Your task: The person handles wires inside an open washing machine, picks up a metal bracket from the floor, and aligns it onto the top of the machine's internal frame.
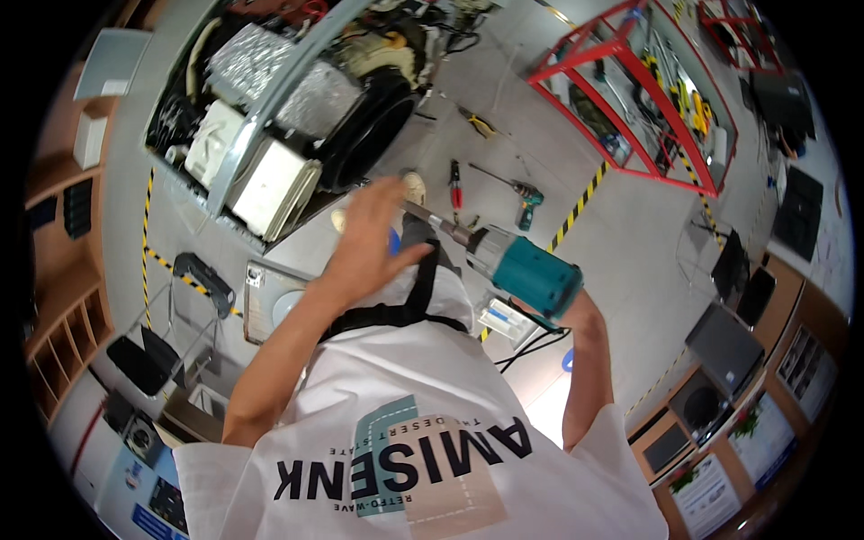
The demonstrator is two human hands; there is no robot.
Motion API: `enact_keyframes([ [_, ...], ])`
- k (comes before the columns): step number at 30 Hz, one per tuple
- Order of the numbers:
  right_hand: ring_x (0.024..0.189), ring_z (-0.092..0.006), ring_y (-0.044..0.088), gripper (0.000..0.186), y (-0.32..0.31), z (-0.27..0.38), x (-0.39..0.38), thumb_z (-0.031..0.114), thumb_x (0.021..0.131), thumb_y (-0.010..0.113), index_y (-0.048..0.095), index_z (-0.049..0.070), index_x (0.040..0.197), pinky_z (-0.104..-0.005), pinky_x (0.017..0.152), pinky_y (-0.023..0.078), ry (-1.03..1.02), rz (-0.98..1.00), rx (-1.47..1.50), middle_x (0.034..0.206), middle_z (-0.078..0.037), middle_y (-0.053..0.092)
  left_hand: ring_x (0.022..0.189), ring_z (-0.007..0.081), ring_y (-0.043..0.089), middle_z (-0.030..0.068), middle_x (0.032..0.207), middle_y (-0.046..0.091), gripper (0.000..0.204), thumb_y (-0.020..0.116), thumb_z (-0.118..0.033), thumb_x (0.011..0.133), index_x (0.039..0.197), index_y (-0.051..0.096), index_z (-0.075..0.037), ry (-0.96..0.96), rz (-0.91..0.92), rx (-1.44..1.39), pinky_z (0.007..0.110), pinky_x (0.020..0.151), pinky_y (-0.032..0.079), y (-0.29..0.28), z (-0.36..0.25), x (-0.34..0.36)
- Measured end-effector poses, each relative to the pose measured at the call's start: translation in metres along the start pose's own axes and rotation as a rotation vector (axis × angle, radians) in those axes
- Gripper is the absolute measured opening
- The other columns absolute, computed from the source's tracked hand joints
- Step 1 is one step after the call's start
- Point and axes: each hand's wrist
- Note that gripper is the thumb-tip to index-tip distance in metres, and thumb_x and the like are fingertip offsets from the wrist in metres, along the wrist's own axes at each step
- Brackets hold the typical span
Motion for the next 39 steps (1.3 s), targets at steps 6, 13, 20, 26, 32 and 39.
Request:
enact_keyframes([
  [6,0.07,-0.0177,0.058,0.039,0.016,-0.006,0.021,0.01,0.072,0.072,0.057,0.001,0.107,-0.0301,0.067,0.049,0.35,-0.212,-0.044,0.087,-0.009,0.063,0.12,0.0391,0.044,0.0231,0.128,0.048,0.064,0.073,-0.016,0.079,0.131,0.041,0.004,-0.263,-0.354,0.395,0.043,0.103,0.034,-0.069,0.123,-0.019],
  [13,0.052,-0.0119,0.052,0.016,0.048,-0.087,0.025,0.005,0.073,0.065,0.053,0.003,0.083,-0.0279,0.049,0.042,0.546,-0.443,0.359,0.062,-0.002,0.053,0.137,0.0395,0.024,0.0222,0.146,0.03,0.076,0.058,-0.049,0.088,0.142,0.032,-0.003,-0.491,-0.248,0.861,0.051,0.11,0.021,-0.126,0.198,-0.024],
  [20,0.044,-0.0127,0.051,0.012,0.084,-0.132,0.009,0.008,0.075,0.065,0.055,0.002,0.076,-0.0267,0.041,0.04,0.616,-0.586,0.407,0.058,-0.004,0.054,0.133,0.0386,0.031,0.0194,0.143,0.037,0.066,0.068,-0.029,0.081,0.135,0.042,-0.002,0.055,-0.099,0.76,0.05,0.109,0.025,-0.057,0.135,0.021],
  [26,0.045,-0.0141,0.054,0.017,0.113,-0.159,-0.006,0.011,0.075,0.066,0.057,0.0,0.068,-0.0282,0.042,0.042,0.775,-0.53,0.365,0.056,-0.006,0.056,0.132,0.0359,0.033,0.0208,0.146,0.03,0.065,0.065,-0.027,0.081,0.135,0.041,-0.001,0.008,0.352,0.713,0.048,0.108,0.028,0.031,0.133,0.04],
  [32,0.048,-0.0136,0.054,0.015,0.138,-0.151,-0.026,0.011,0.071,0.067,0.054,0.002,0.07,-0.0289,0.047,0.045,0.919,-0.465,0.319,0.059,-0.005,0.056,0.141,0.0312,0.019,0.0131,0.153,0.02,0.059,0.051,-0.021,0.087,0.14,0.036,-0.001,-0.09,0.62,1.002,0.048,0.113,0.017,0.044,0.172,0.064],
  [39,0.048,-0.0132,0.054,0.014,0.171,-0.155,-0.042,0.009,0.073,0.067,0.056,0.002,0.069,-0.0278,0.046,0.044,0.962,-0.528,0.446,0.058,-0.004,0.056,0.142,0.0319,0.016,0.0144,0.155,0.014,0.064,0.045,-0.018,0.086,0.143,0.026,0.005,0.052,0.703,1.281,0.044,0.115,0.013,0.046,0.214,0.055],
])
Point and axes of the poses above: each hand's wrist, its own x-axis towards the middle knuckle, its own y-axis out of the palm, z = x × y
